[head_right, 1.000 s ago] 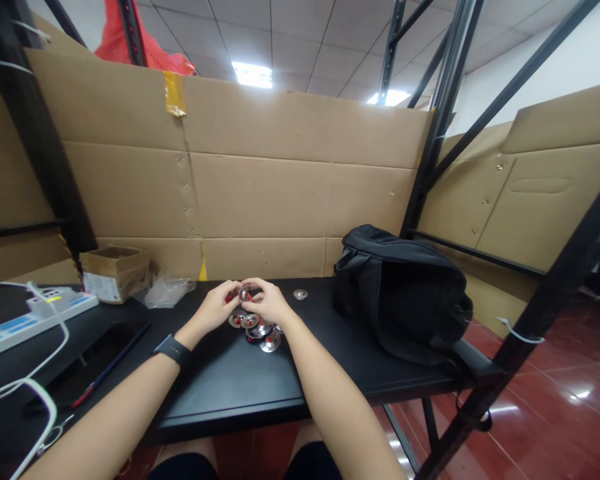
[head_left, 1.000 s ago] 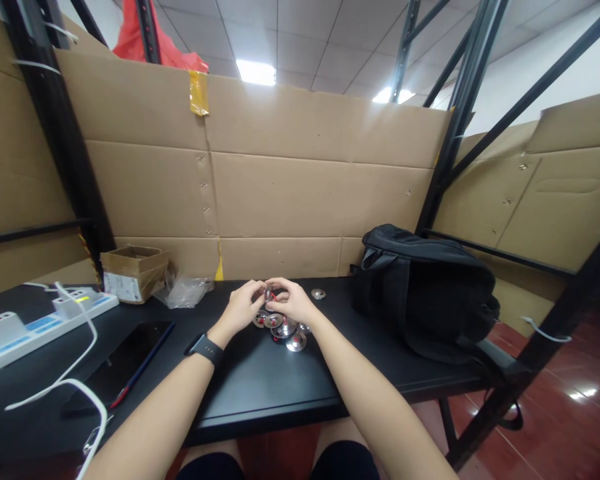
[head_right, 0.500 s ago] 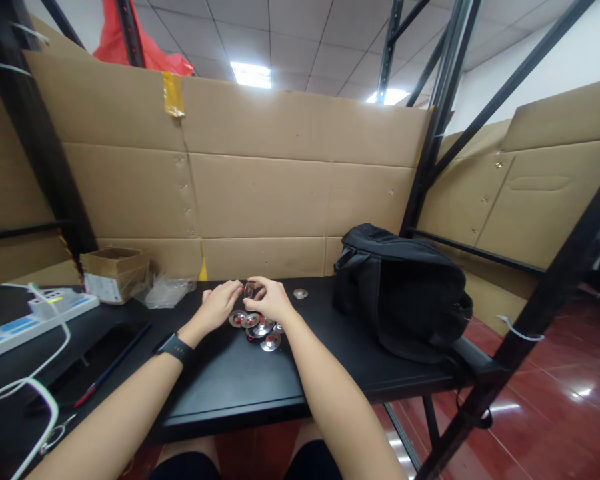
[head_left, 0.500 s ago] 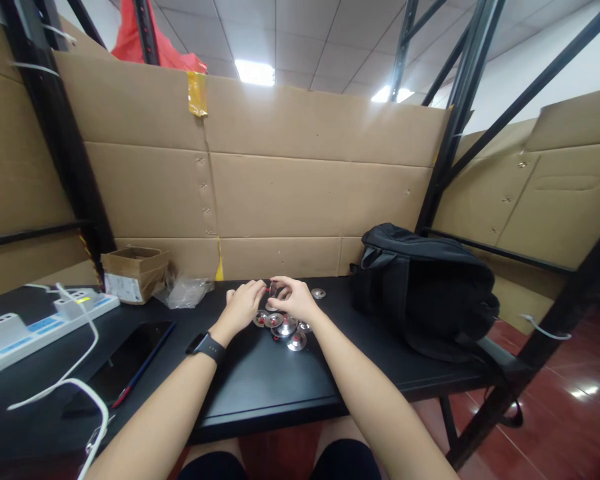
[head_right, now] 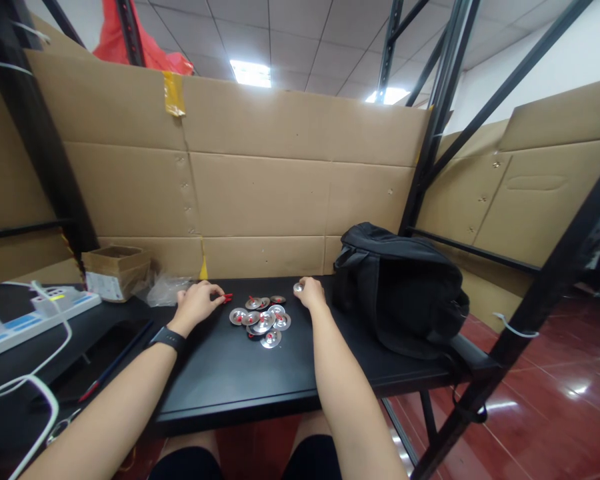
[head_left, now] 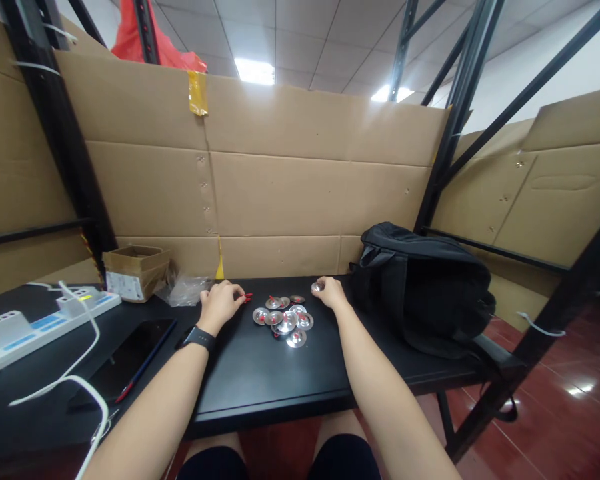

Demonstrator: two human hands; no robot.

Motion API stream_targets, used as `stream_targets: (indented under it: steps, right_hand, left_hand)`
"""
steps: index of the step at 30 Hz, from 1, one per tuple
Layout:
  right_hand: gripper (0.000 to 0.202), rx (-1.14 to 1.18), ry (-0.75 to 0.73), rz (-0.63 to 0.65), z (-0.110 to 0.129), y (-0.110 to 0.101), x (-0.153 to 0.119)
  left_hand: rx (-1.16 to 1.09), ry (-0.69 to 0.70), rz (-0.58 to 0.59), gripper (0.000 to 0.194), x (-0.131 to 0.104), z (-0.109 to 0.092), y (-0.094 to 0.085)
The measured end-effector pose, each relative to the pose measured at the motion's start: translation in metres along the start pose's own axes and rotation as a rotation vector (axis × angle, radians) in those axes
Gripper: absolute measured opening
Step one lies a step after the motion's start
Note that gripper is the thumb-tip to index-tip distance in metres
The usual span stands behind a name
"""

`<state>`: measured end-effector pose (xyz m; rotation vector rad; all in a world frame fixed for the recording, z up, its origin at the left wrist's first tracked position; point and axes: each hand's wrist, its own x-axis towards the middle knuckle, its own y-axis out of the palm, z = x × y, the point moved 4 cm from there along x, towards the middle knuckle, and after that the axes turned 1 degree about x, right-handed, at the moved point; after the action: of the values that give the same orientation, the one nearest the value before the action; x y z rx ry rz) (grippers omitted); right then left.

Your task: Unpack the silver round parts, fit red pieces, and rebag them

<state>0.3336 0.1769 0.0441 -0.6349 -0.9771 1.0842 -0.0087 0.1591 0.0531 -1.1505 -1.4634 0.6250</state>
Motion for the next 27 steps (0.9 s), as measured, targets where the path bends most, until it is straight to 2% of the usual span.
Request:
stream_targets:
  steps: [5, 9, 11, 14, 17, 19, 22, 25, 27]
  right_hand:
    - [0.03, -0.075, 0.084, 0.069, -0.002, 0.004, -0.003]
    - [0.034, -0.117, 0.121, 0.094, -0.002, 0.003, -0.005]
    - [0.037, -0.107, 0.086, 0.077, 0.005, 0.002, -0.006]
    - [0.038, -0.016, -0.123, 0.033, 0.032, 0.003, -0.012]
    - [0.033, 0.082, -0.375, 0.125, 0.073, 0.018, -0.023]
    - [0.033, 0.051, -0.405, 0.151, 0.094, 0.029, -0.028]
    - [0.023, -0.034, -0.369, 0.144, 0.114, 0.043, -0.031]
    - [0.01, -0.009, -0.348, 0.128, 0.118, 0.045, -0.029]
    - [0.009, 0.088, -0.32, 0.087, 0.115, 0.041, -0.027]
  left_hand:
    - [-0.028, 0.045, -0.026, 0.019, -0.001, -0.008, 0.002]
    - [-0.046, 0.049, -0.046, 0.021, 0.0, -0.011, 0.002]
    - [-0.058, 0.051, -0.046, 0.021, 0.001, -0.012, 0.003]
    - [-0.08, 0.052, -0.058, 0.02, 0.001, -0.015, 0.002]
    - [-0.097, 0.042, -0.065, 0.021, 0.001, -0.019, 0.002]
    - [-0.103, 0.043, -0.056, 0.024, 0.0, -0.022, 0.002]
    - [-0.106, 0.054, -0.043, 0.029, 0.0, -0.023, 0.002]
    - [-0.115, 0.044, -0.036, 0.028, 0.001, -0.02, 0.001]
    - [-0.144, 0.037, -0.006, 0.023, 0.001, -0.02, 0.001]
